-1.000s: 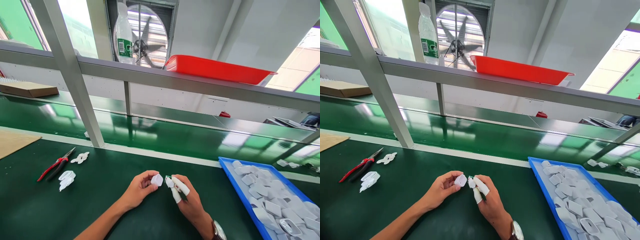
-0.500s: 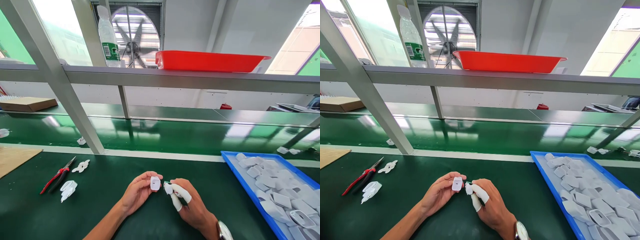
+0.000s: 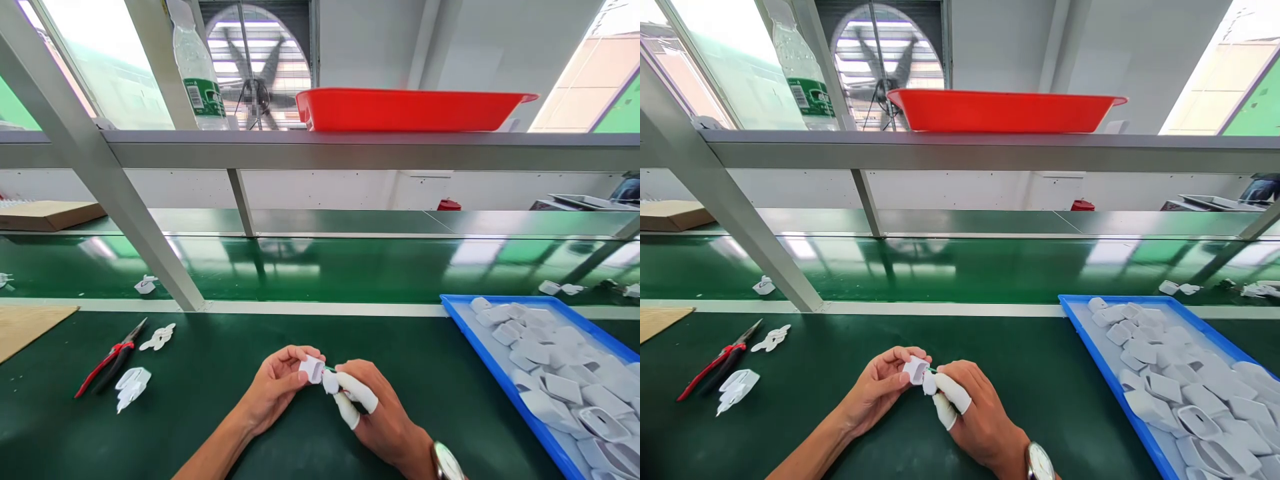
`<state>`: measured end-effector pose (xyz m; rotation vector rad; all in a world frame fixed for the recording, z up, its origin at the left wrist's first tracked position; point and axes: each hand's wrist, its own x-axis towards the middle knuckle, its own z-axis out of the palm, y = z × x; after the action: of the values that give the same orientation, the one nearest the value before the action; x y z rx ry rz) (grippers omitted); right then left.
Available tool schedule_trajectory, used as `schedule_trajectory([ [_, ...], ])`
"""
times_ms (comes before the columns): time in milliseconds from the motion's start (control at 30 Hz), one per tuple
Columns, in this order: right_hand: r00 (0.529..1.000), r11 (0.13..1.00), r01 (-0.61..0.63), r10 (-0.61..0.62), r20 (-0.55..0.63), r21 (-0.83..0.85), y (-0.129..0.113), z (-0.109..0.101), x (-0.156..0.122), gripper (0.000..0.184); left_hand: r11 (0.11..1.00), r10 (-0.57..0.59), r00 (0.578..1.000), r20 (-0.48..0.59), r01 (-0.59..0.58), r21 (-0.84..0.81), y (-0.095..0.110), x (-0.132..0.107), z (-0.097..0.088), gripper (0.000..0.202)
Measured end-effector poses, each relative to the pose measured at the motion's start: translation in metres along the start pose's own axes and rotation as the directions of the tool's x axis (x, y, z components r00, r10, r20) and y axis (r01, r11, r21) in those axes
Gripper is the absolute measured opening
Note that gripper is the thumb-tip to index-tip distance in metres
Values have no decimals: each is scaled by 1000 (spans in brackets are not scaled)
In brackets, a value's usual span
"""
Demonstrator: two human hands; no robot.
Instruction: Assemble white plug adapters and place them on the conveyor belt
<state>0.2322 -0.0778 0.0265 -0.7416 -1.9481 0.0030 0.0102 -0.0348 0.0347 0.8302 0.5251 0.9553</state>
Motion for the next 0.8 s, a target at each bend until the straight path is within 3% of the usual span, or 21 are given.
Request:
schedule_trajectory([
  [800,999,997,15,-11,48,-70,3,6,-7,50,1000,8,999,44,-9,10,-6,0,0,22],
])
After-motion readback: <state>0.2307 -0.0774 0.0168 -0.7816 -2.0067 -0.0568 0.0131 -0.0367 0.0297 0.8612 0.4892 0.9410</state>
